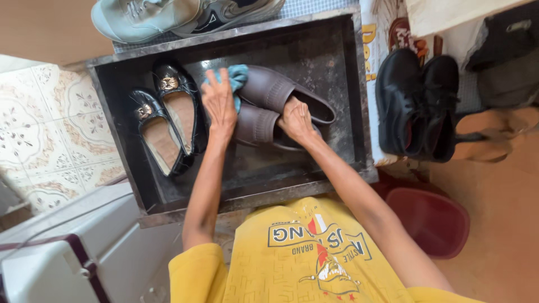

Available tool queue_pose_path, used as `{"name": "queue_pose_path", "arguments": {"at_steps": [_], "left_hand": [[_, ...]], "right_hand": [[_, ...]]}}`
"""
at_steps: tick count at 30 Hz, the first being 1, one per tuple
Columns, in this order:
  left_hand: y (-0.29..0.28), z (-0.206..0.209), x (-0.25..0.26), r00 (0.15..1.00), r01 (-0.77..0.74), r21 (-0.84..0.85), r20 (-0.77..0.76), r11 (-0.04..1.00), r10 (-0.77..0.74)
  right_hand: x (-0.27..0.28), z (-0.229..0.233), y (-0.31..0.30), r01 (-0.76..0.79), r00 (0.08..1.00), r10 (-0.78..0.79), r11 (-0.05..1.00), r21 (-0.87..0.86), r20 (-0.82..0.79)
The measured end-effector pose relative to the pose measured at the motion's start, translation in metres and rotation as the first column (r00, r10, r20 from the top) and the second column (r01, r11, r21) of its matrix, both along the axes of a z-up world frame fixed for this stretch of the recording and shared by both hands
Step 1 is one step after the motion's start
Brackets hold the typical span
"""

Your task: The person wipes the exterior of several pairs of shoes using a blue cloth. They handle a pair of brown slip-on shoes, a pair of black lace-up shoes, a pair of black flats with gold embellishments, and a pair of light blue sneakers. The person wipes each shoe individually, turning them over to clean different sides, and places them back into a dark storage bin.

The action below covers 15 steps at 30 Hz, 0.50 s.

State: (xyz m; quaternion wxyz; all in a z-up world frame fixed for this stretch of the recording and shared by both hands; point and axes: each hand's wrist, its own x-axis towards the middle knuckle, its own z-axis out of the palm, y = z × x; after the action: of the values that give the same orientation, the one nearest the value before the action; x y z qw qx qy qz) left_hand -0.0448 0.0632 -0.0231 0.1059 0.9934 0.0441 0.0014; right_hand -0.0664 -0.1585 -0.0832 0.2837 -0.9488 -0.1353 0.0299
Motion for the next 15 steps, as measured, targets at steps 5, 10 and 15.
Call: {"name": "queue_pose_path", "arguments": {"at_steps": [5,10,15], "left_hand": [[-0.059,0.029,-0.076,0.982,0.062,-0.148,0.185,0.987,-0.034],[-0.002,0.009,-0.054,0.989,-0.137,0.11,0.071,0.984,0.129],[-0.058,-0.001,-0.09,0.955,-0.238,-0.152,0.142,0.959,0.259]], "right_hand": [[-0.004,-0.01,0.003,0.062,0.998,-0.062,0.997,0.042,0.021],[-0.008,-0.075,-0.008,0.141,0.975,-0.152,0.987,-0.075,-0.163],[0.031,-0.094,-0.028,-0.123,0.978,0.115,0.992,-0.036,-0.175]]}}
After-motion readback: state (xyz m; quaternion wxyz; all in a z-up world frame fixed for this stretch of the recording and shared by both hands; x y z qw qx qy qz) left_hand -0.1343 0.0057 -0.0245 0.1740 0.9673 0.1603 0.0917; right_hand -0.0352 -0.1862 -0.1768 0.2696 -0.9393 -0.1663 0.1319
